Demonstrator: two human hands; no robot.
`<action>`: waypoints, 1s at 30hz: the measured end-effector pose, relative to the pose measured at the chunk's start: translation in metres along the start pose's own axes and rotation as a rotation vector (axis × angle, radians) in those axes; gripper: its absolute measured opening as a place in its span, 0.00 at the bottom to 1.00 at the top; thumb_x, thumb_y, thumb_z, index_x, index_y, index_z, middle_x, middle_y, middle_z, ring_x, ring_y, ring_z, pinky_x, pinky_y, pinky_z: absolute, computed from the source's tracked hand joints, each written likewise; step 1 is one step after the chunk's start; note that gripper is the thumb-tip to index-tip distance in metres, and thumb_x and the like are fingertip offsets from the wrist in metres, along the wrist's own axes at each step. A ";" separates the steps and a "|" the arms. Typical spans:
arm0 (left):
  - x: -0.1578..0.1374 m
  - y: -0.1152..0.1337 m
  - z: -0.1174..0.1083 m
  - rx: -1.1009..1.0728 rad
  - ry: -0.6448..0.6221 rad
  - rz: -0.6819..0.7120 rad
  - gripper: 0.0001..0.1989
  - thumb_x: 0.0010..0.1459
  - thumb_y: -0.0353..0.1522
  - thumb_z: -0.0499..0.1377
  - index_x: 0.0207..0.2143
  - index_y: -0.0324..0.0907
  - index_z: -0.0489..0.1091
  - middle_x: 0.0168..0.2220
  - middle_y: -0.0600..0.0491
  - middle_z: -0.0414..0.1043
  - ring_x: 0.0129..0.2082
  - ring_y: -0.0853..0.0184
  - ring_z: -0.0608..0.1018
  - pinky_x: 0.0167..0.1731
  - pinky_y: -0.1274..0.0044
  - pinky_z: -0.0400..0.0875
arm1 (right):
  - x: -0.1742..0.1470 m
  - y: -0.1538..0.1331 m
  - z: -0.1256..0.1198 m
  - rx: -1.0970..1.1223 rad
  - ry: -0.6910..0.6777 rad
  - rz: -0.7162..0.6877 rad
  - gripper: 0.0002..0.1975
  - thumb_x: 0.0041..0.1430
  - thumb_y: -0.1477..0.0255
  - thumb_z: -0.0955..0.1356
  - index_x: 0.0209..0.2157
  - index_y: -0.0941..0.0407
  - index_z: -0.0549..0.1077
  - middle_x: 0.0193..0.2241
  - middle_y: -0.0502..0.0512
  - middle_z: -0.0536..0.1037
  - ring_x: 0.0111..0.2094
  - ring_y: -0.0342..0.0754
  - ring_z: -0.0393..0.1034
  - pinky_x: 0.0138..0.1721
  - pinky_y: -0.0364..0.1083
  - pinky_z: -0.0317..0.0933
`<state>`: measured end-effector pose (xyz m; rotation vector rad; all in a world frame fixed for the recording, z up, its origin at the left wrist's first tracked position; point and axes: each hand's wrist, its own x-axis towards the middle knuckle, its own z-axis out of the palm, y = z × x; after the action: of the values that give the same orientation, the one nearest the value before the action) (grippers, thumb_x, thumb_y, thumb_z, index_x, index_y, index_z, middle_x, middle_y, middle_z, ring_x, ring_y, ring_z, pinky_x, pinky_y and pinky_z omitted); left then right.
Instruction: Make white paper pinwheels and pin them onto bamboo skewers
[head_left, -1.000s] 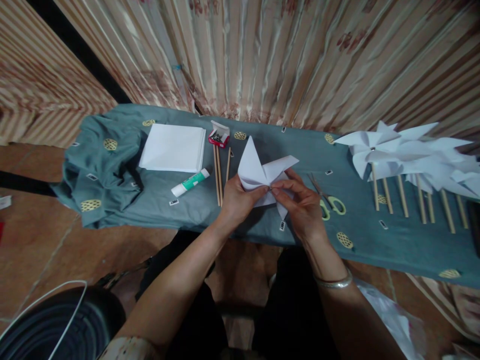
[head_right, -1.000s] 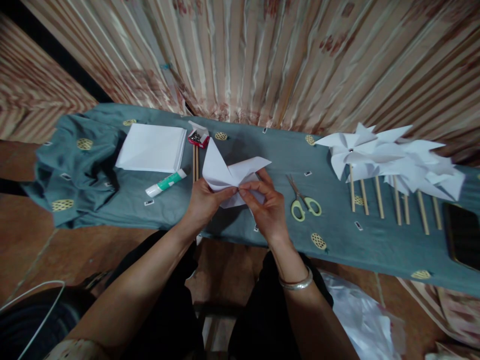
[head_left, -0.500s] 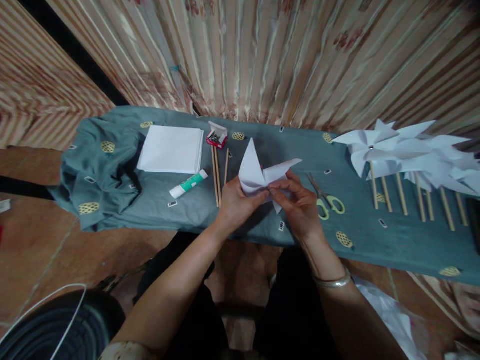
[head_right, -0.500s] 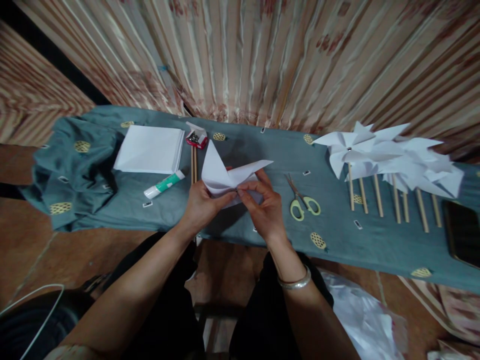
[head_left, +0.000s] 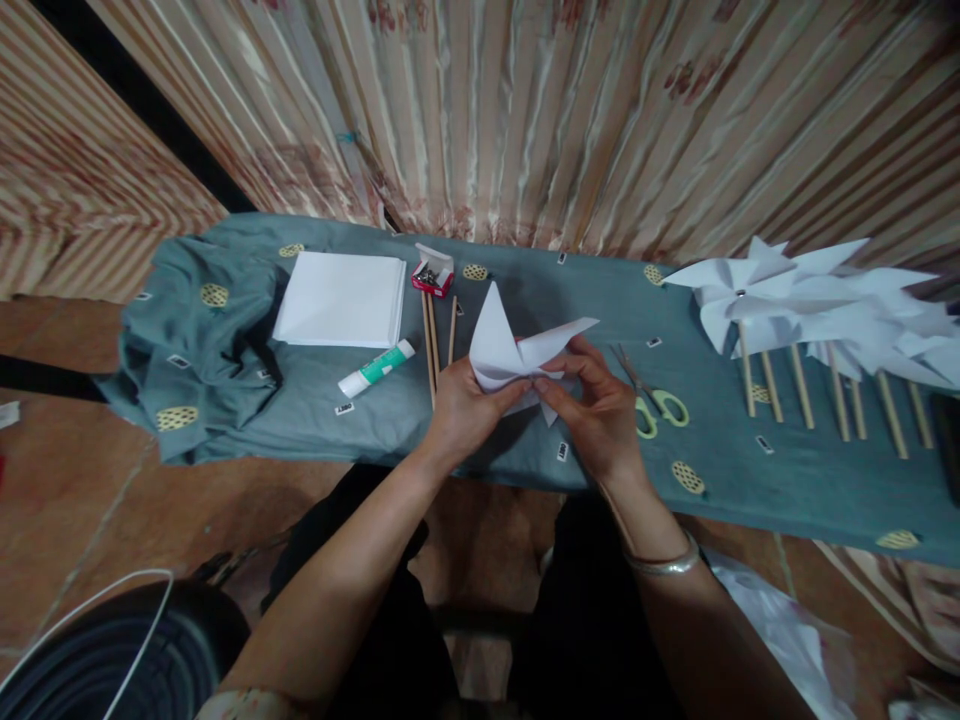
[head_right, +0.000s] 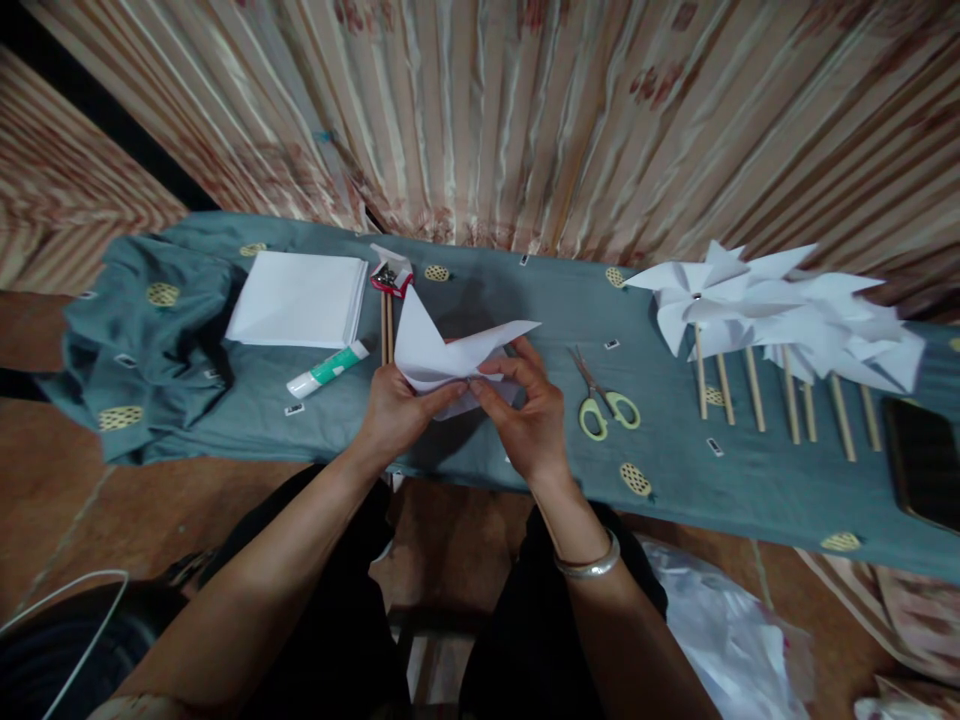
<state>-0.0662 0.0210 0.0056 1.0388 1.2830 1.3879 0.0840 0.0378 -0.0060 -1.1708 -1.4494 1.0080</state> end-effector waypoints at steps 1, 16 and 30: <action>0.000 0.000 0.000 0.000 0.004 -0.004 0.15 0.43 0.32 0.69 0.36 0.38 0.79 0.41 0.48 0.81 0.42 0.58 0.81 0.46 0.70 0.75 | 0.000 -0.001 0.000 -0.016 0.012 -0.010 0.08 0.50 0.66 0.74 0.34 0.50 0.77 0.56 0.53 0.71 0.60 0.55 0.63 0.61 0.57 0.57; 0.002 0.000 0.003 0.018 0.056 -0.013 0.12 0.43 0.31 0.69 0.33 0.39 0.79 0.36 0.49 0.82 0.38 0.59 0.82 0.40 0.71 0.76 | 0.001 -0.005 -0.002 -0.239 0.184 -0.075 0.22 0.44 0.61 0.77 0.40 0.54 0.74 0.56 0.62 0.71 0.55 0.59 0.68 0.58 0.60 0.59; -0.003 -0.006 0.001 0.072 0.013 0.010 0.12 0.46 0.33 0.68 0.34 0.37 0.80 0.36 0.47 0.82 0.37 0.57 0.83 0.37 0.71 0.77 | 0.006 -0.005 -0.007 0.049 -0.064 0.181 0.12 0.44 0.64 0.76 0.32 0.54 0.80 0.27 0.49 0.82 0.28 0.48 0.73 0.31 0.47 0.67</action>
<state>-0.0643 0.0181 -0.0001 1.0872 1.3479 1.3667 0.0892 0.0431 0.0012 -1.2607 -1.3785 1.2085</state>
